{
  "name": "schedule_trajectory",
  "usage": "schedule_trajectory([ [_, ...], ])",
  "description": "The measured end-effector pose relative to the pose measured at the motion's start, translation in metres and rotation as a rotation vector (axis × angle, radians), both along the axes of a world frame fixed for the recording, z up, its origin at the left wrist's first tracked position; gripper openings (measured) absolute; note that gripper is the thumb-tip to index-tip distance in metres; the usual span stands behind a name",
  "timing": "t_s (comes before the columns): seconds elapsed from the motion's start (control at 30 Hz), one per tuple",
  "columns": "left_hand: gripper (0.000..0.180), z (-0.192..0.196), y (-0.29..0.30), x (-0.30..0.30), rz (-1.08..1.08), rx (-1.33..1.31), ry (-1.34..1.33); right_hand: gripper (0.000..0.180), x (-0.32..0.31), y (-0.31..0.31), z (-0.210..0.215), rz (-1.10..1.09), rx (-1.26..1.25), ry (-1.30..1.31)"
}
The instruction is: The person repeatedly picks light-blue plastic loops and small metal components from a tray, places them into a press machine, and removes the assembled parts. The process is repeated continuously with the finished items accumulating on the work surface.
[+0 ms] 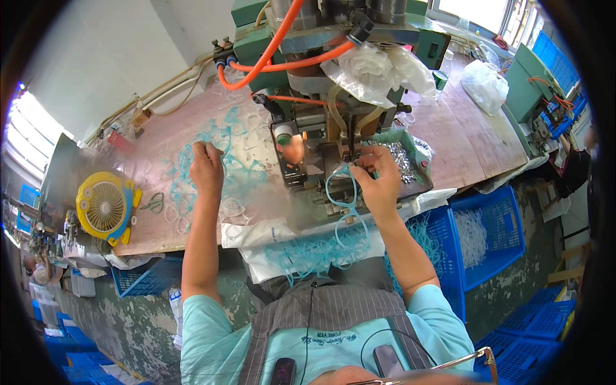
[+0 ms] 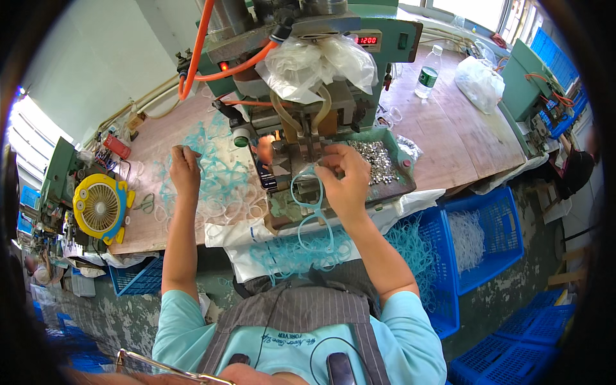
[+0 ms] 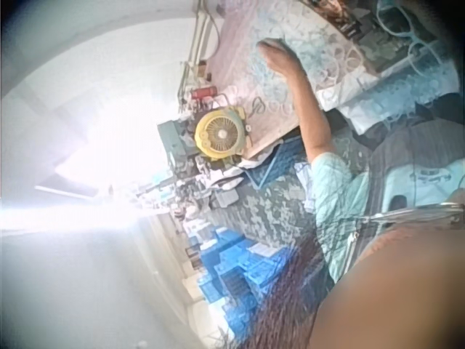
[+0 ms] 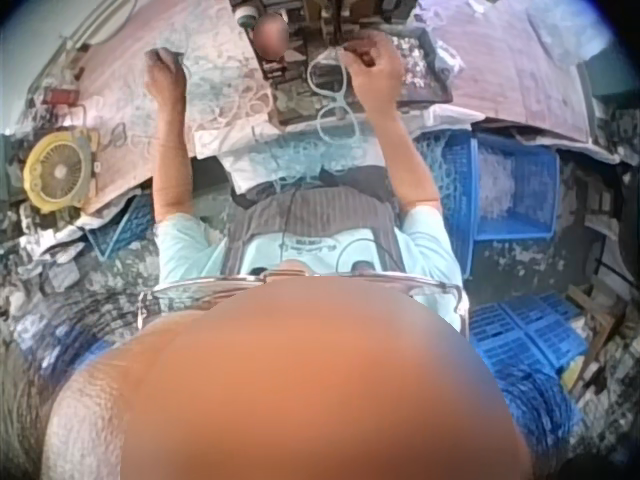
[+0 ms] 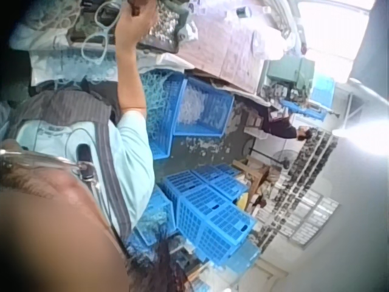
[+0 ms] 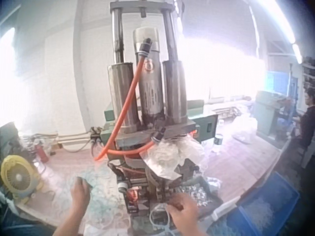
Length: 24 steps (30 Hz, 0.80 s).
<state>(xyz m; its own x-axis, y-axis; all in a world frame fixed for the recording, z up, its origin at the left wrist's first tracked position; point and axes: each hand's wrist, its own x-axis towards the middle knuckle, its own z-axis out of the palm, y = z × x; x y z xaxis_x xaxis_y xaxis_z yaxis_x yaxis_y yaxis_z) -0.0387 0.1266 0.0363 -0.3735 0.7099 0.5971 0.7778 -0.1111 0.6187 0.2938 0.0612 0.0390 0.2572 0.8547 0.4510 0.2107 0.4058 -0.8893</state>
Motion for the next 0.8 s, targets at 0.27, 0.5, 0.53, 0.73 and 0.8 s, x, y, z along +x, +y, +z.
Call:
schedule_trajectory([
  [0.27, 0.015, 0.016, -0.065, 0.104, -0.686, 0.492, 0.320, 0.043, -0.016, 0.006, 0.005, 0.048, 0.014, 0.119],
  [0.5, 0.034, 0.012, -0.085, 0.162, -1.196, 0.355, 0.335, 0.033, 0.065, 0.038, -0.034, -0.418, 0.173, -0.560],
  [0.53, 0.034, 0.011, -0.084, 0.164, -1.206, 0.339, 0.324, 0.030, 0.082, 0.045, -0.044, -0.478, 0.138, -0.595],
  [0.73, 0.030, 0.005, -0.081, 0.165, -1.190, 0.352, 0.302, 0.029, 0.127, 0.055, -0.096, -0.351, -0.105, -0.738],
  [0.8, 0.029, 0.003, -0.082, 0.165, -1.182, 0.358, 0.290, 0.031, 0.120, 0.051, -0.103, -0.330, 0.055, -1.009],
])
